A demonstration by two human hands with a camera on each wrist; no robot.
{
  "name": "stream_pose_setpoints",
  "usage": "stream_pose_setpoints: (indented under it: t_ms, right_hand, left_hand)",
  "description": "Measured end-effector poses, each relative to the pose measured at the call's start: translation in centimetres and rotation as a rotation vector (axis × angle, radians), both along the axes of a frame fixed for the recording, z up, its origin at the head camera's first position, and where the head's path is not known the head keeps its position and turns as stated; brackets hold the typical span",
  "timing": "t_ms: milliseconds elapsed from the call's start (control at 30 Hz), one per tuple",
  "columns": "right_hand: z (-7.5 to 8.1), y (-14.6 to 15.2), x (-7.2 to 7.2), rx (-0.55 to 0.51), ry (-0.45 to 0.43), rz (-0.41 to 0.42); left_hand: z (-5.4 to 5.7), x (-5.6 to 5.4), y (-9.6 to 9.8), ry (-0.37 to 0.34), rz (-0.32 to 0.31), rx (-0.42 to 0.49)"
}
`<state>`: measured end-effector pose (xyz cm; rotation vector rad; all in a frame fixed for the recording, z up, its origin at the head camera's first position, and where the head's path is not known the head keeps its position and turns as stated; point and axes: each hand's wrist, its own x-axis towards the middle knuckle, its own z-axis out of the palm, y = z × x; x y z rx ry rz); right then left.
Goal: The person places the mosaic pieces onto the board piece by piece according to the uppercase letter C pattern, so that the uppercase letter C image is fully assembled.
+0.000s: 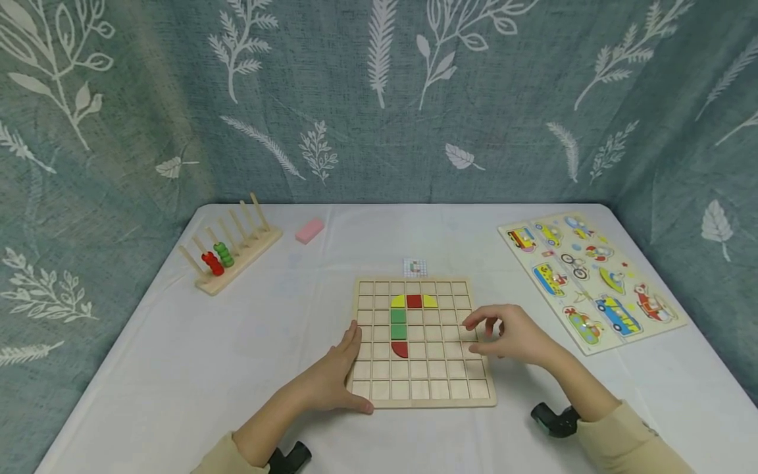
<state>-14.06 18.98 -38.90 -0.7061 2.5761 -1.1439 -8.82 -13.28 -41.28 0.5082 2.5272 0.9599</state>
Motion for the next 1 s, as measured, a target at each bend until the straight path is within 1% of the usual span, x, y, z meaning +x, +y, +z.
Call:
stream_pose_setpoints:
  t_ms: [133,533,633,800,1000]
  right_hand:
    - [-0.2,1.0,0.0,0.018,0.019,0.008]
    - [-1.0,3.5,-0.4,0.080,0.014,-0.017]
    - [-1.1,3.8,-0.6,0.098,0.008,-0.027]
    - [-1.1,4.2,-0.7,0.135,0.006,-0.020]
    - [-1.3,4.3,-0.7,0.192,-0.023,0.004]
  left_hand:
    - [0.1,0.0,0.0,-0.002,0.001,-0.003]
    - [0.3,0.0,0.1,-0.002,-0.004,0.012]
    - [0.3,0.0,0.1,-0.005,-0.005,0.006]
    - [0.2,0.1,0.0,-0.002,-0.008,-0.001]
    - [0.2,0.2,0.0,0.001,-0.008,-0.004]
